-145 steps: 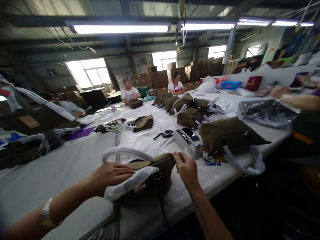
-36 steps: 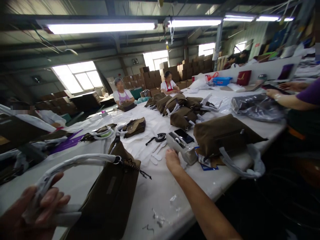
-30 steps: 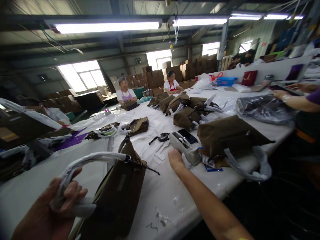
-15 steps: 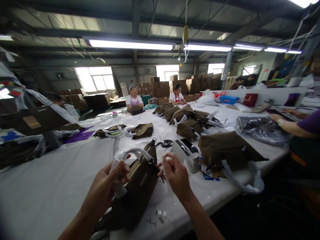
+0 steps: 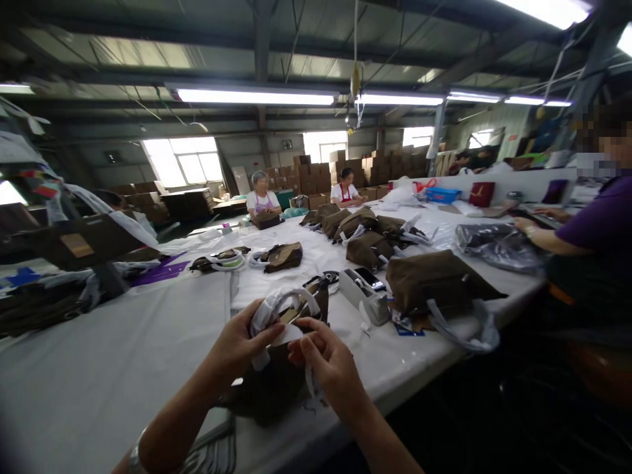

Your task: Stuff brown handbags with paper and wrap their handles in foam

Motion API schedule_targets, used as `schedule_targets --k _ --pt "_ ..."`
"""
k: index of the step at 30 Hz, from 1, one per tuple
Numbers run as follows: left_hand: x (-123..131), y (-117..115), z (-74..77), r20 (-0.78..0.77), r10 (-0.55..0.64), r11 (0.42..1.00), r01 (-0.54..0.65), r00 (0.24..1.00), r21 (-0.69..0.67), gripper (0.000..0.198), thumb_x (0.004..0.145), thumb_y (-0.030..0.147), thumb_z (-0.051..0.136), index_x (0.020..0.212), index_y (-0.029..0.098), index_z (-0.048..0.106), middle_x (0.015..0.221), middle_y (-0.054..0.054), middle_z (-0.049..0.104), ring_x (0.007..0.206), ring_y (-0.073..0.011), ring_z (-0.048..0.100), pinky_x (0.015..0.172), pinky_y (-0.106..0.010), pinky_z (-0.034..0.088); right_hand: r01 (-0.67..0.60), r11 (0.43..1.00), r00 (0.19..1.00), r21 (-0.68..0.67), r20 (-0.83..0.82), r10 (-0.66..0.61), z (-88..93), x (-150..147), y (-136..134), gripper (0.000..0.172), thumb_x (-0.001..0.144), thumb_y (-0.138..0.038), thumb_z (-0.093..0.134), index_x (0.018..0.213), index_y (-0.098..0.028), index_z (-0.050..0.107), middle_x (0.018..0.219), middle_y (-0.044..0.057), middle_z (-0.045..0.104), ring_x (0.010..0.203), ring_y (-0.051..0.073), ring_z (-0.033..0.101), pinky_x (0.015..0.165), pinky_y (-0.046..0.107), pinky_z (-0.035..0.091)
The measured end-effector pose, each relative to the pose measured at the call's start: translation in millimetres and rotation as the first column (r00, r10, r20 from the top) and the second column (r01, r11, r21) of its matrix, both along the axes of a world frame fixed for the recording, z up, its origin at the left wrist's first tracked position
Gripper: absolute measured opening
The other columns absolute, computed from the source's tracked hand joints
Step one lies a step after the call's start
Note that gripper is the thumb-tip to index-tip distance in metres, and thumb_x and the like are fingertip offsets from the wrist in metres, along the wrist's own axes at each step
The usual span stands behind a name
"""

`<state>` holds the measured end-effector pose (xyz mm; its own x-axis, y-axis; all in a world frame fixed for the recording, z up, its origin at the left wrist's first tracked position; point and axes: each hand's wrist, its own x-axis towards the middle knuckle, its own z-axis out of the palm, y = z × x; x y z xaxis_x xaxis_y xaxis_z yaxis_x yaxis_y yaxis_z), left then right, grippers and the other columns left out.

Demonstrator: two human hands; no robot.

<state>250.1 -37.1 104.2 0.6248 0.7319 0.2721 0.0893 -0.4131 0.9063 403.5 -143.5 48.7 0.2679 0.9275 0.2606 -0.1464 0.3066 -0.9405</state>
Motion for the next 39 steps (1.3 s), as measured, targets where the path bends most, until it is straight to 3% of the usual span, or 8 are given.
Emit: schedule_targets --k 6,10,14,19,24,28,34,39 --pt "-2 -4 12.4 0.138 -0.007 0.978 0.035 0.990 -0.205 0.040 0.087 0.056 0.063 0.087 0.016 0.061 0.071 0.001 0.059 0.063 -0.0123 0.054 0.057 -0.021 0.042 0.039 0.987 0.984 -0.155 -0.168 -0.065 0.3 3 8 0.038 0.078 -0.048 0.078 0.090 -0.015 0.064 0.070 -0.002 0.061 0.049 0.006 0.046 0.043 0.017 0.034" --pt "5 -13 10.2 0.220 -0.017 0.924 0.100 0.975 -0.370 0.044 0.089 0.058 0.060 0.079 0.015 0.063 0.068 -0.001 0.062 0.057 -0.0113 0.055 0.053 -0.020 0.042 0.130 0.977 0.985 -0.167 -0.089 -0.146 5.2 -2 20 0.042 0.074 -0.049 0.078 0.091 -0.013 0.064 0.070 0.001 0.065 0.047 0.008 0.048 0.043 0.020 0.036" --pt "8 -23 -1.0 0.205 -0.109 0.909 0.181 0.973 -0.376 0.048 0.093 0.060 0.053 0.081 0.015 0.067 0.063 -0.001 0.063 0.055 -0.0123 0.057 0.054 -0.021 0.044 0.132 0.990 0.944 -0.044 -0.299 -0.139 14.1 -12 29 0.036 0.075 -0.047 0.079 0.088 -0.016 0.065 0.066 -0.002 0.061 0.050 0.009 0.047 0.047 0.021 0.037" --pt "7 -15 -12.1 0.176 -0.032 0.871 0.114 0.984 -0.477 0.054 0.088 0.066 0.056 0.088 0.013 0.070 0.061 -0.001 0.064 0.052 -0.0123 0.056 0.051 -0.022 0.046 0.099 0.995 0.949 -0.018 -0.300 -0.100 15.6 -15 29 0.033 0.075 -0.045 0.081 0.088 -0.016 0.071 0.066 -0.002 0.057 0.055 0.008 0.045 0.051 0.020 0.036" --pt "9 -4 -3.9 0.219 -0.025 0.916 0.110 0.975 -0.385 0.037 0.080 0.047 0.077 0.099 0.016 0.074 0.075 0.000 0.069 0.061 -0.0111 0.057 0.058 -0.020 0.047 0.077 0.997 0.995 -0.017 0.072 -0.076 19.6 -2 17 0.033 0.079 -0.044 0.078 0.097 -0.016 0.076 0.069 -0.001 0.059 0.061 0.011 0.050 0.054 0.022 0.041" --pt "6 1 15.3 0.226 0.086 0.972 -0.032 0.970 -0.233 0.027 0.080 0.041 0.077 0.090 0.017 0.078 0.086 -0.002 0.073 0.077 -0.0140 0.063 0.068 -0.021 0.052 0.074 0.997 0.990 -0.013 0.119 -0.072 25.6 8 0 0.032 0.086 -0.046 0.071 0.100 -0.017 0.074 0.076 0.000 0.065 0.065 0.013 0.058 0.062 0.024 0.048" --pt "5 -5 31.8 0.246 0.141 0.984 -0.108 0.959 -0.145 0.029 0.076 0.038 0.082 0.096 0.017 0.076 0.084 -0.001 0.074 0.072 -0.0129 0.067 0.070 -0.023 0.058 0.385 0.922 0.878 -0.051 0.329 -0.348 34.9 9 -23 0.025 0.085 -0.043 0.072 0.092 -0.019 0.068 0.056 -0.002 0.065 0.051 0.014 0.062 0.055 0.022 0.049" --pt "9 -18 32.3 0.244 0.115 0.992 -0.099 0.963 -0.074 0.026 0.083 0.038 0.077 0.098 0.017 0.075 0.083 -0.001 0.074 0.074 -0.0140 0.069 0.071 -0.023 0.058 0.218 0.975 0.974 0.036 0.048 -0.220 42.1 7 -30 0.026 0.085 -0.040 0.075 0.095 -0.020 0.063 0.078 0.002 0.074 0.063 0.014 0.071 0.061 0.021 0.056"
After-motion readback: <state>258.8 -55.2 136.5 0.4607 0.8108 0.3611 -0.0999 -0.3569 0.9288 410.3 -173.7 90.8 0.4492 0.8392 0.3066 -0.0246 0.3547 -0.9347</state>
